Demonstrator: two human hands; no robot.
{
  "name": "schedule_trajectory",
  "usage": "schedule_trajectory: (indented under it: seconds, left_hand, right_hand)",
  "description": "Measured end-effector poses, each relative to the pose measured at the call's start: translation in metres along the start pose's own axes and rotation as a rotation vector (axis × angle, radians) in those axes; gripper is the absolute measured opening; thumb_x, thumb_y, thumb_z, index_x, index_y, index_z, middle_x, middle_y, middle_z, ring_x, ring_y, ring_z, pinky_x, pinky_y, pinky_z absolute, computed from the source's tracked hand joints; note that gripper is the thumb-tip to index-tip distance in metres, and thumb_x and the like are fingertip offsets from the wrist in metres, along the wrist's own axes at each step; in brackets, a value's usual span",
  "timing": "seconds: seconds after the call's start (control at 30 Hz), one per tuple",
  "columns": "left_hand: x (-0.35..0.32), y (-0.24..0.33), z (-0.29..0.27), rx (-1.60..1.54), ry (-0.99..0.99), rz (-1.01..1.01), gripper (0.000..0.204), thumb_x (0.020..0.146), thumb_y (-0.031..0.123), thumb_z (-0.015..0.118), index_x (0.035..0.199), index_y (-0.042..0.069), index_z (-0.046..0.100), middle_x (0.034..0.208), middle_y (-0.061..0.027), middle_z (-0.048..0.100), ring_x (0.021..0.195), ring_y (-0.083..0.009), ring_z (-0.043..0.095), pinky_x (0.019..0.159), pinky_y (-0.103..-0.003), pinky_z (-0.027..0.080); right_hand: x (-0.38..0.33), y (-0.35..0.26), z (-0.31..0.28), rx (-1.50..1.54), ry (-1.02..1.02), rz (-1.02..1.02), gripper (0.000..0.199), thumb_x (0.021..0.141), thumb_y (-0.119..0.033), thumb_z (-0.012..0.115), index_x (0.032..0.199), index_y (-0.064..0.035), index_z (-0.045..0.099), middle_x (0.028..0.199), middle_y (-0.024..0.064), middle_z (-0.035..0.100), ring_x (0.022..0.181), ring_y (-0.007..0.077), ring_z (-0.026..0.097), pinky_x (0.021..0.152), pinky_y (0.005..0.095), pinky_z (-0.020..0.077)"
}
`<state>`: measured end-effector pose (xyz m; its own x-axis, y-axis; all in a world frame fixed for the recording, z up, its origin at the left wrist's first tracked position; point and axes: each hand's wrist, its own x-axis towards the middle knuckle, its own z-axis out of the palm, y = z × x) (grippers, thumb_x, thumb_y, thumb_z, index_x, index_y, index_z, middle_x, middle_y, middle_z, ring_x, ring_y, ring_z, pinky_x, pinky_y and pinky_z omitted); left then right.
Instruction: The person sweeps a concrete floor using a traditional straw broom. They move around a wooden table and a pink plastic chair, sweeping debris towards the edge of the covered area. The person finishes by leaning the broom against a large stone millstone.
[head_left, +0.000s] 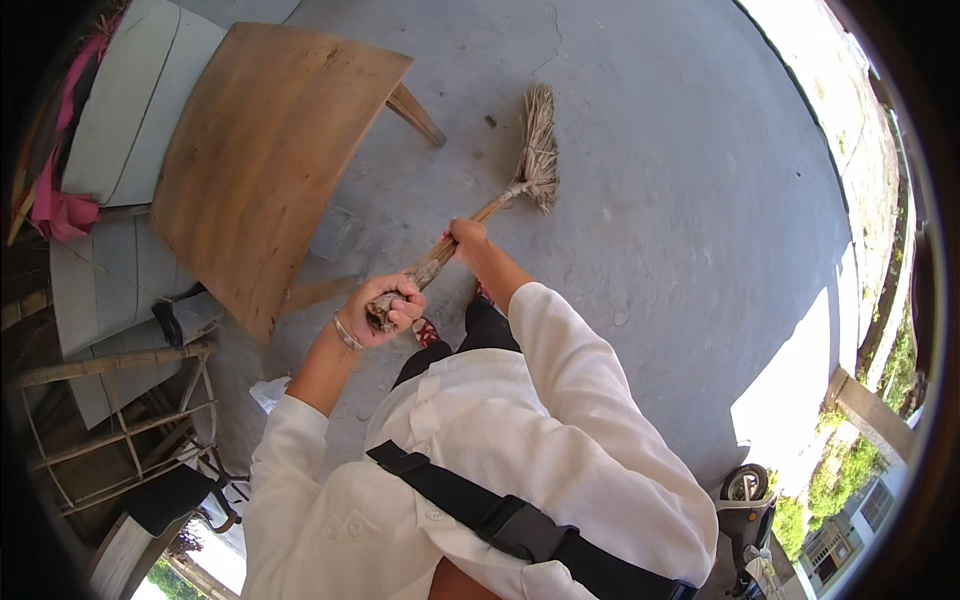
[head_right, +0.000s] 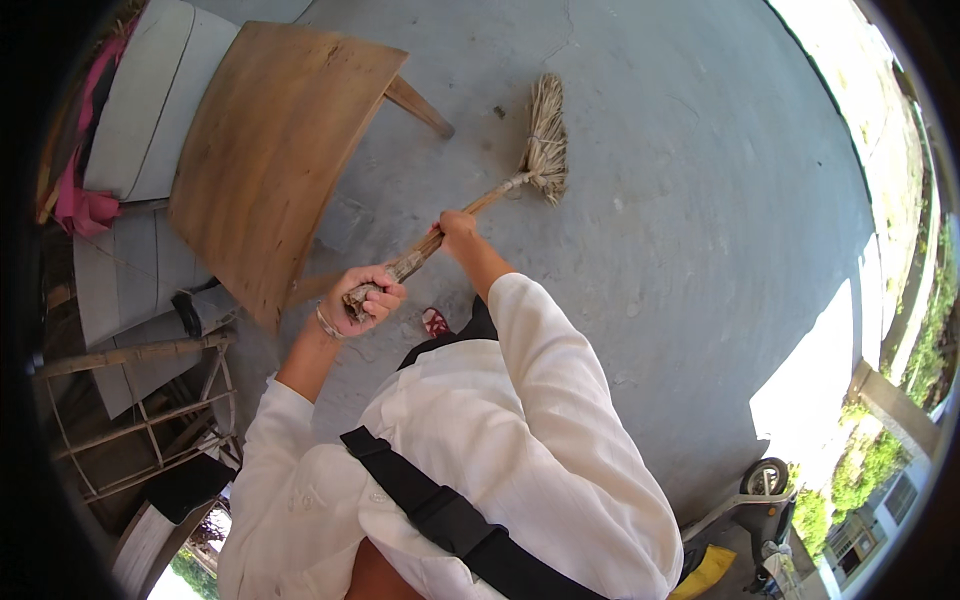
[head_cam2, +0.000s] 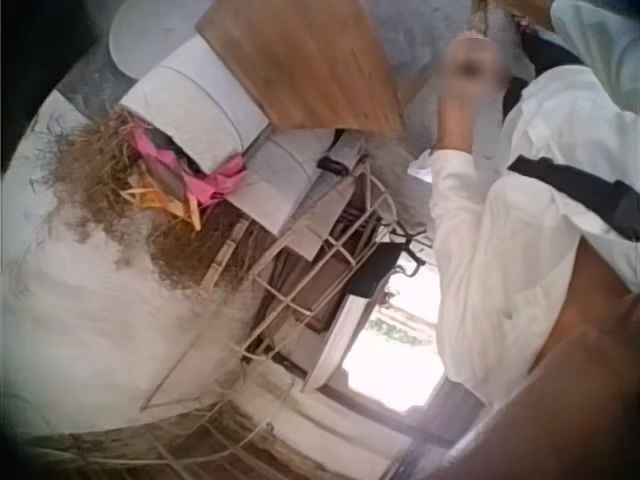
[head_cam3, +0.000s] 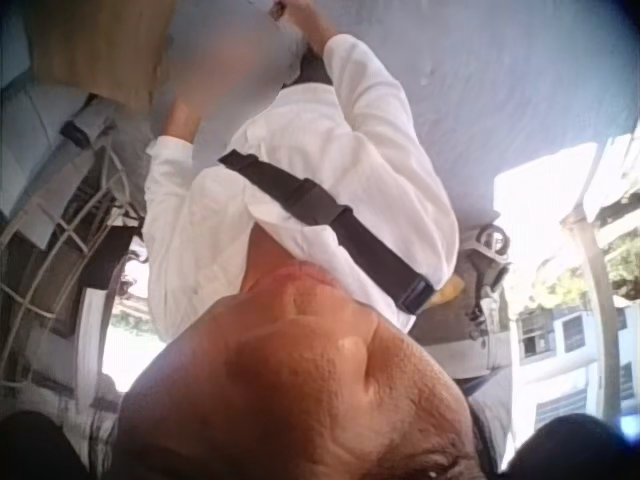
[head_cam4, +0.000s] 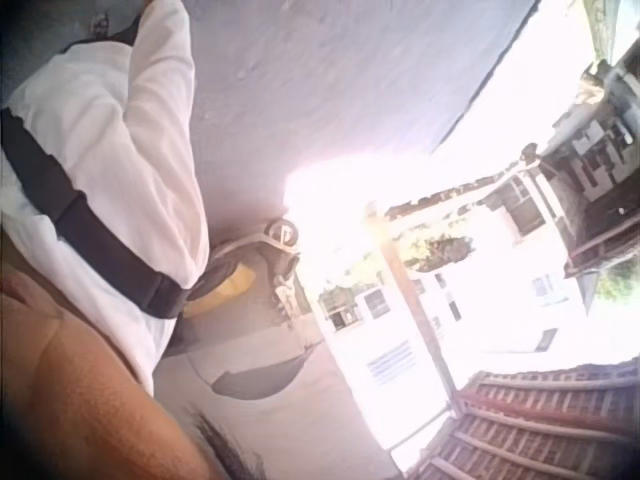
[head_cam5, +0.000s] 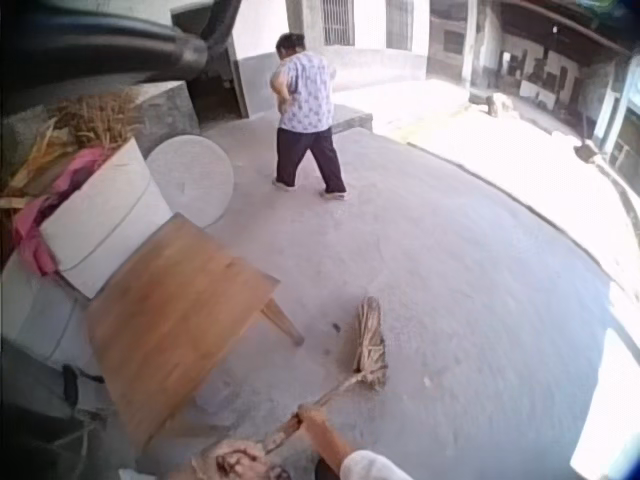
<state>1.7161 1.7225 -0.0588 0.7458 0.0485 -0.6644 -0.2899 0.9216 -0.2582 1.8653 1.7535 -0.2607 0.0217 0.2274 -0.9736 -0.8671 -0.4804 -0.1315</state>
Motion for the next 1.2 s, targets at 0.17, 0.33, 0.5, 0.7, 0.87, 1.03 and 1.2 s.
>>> schedule_trajectory:
  seconds: [0.17,0.33,0.5,0.7,0.87,1.03,1.2]
  left_hand:
    - [-0.014,-0.015,0.036,0.407,0.054,0.096,0.047,0.075,0.001,0.041,0.117,0.017,0.029,0.069,-0.0054,0.041,0.050,-0.0078,0.042,0.040,-0.020,0.039]
    - [-0.023,-0.058,0.022,0.497,0.084,0.136,0.065,0.074,-0.001,0.042,0.129,0.021,0.017,0.068,-0.0048,0.041,0.049,-0.0080,0.040,0.039,-0.021,0.037]
    - [-0.026,-0.069,-0.037,0.197,-0.032,0.094,0.061,0.075,-0.001,0.042,0.128,0.019,0.021,0.066,-0.0047,0.040,0.047,-0.0079,0.040,0.038,-0.020,0.037]
    - [-0.048,-0.088,-0.047,0.380,-0.018,0.149,0.068,0.074,-0.001,0.043,0.131,0.017,0.012,0.065,-0.0046,0.043,0.048,-0.0086,0.042,0.039,-0.021,0.040]
    - [-0.062,-0.140,-0.047,0.601,0.079,0.196,0.089,0.068,-0.002,0.049,0.132,0.016,-0.011,0.064,-0.0063,0.045,0.049,-0.0125,0.048,0.042,-0.027,0.044]
    - [-0.071,-0.177,-0.104,0.199,-0.118,0.187,0.070,0.072,0.003,0.051,0.131,0.015,0.013,0.066,-0.0059,0.046,0.050,-0.0126,0.048,0.041,-0.027,0.045]
    - [-0.075,-0.217,-0.134,0.194,-0.256,0.302,0.054,0.083,0.046,0.039,0.125,0.013,0.028,0.096,-0.0172,0.054,0.090,-0.0264,0.056,0.073,-0.037,0.049]
  right_hand:
    - [-0.037,-0.011,0.007,0.080,-0.149,-0.048,0.002,0.075,0.002,0.042,0.074,0.0021,0.044,0.057,0.0105,0.042,0.046,0.0199,0.042,0.038,0.0322,0.0396]
    - [-0.042,0.005,-0.031,0.021,-0.190,-0.010,0.004,0.073,0.002,0.043,0.070,-0.0007,0.043,0.056,0.0089,0.041,0.044,0.0186,0.041,0.037,0.0309,0.0393]
    - [-0.039,0.045,-0.056,-0.114,-0.018,-0.068,0.004,0.072,0.001,0.044,0.069,-0.0020,0.044,0.055,0.0088,0.040,0.043,0.0187,0.041,0.037,0.0302,0.0390]
    - [-0.045,0.074,-0.071,-0.057,-0.186,0.015,0.007,0.072,0.000,0.045,0.066,-0.0039,0.043,0.053,0.0056,0.039,0.043,0.0159,0.040,0.038,0.0269,0.0373]
    - [-0.079,0.083,-0.098,0.078,-0.314,0.082,0.012,0.070,0.000,0.046,0.062,-0.0066,0.040,0.049,0.0013,0.036,0.043,0.0117,0.038,0.040,0.0246,0.0370]
    - [-0.096,0.114,-0.132,-0.191,-0.248,0.019,0.012,0.070,0.002,0.042,0.062,-0.0064,0.040,0.052,0.0022,0.038,0.044,0.0131,0.038,0.040,0.0247,0.0375]
    - [-0.095,0.123,-0.169,-0.295,-0.279,0.029,0.014,0.073,0.002,0.041,0.062,-0.0063,0.039,0.051,0.0024,0.038,0.042,0.0123,0.038,0.039,0.0236,0.0385]
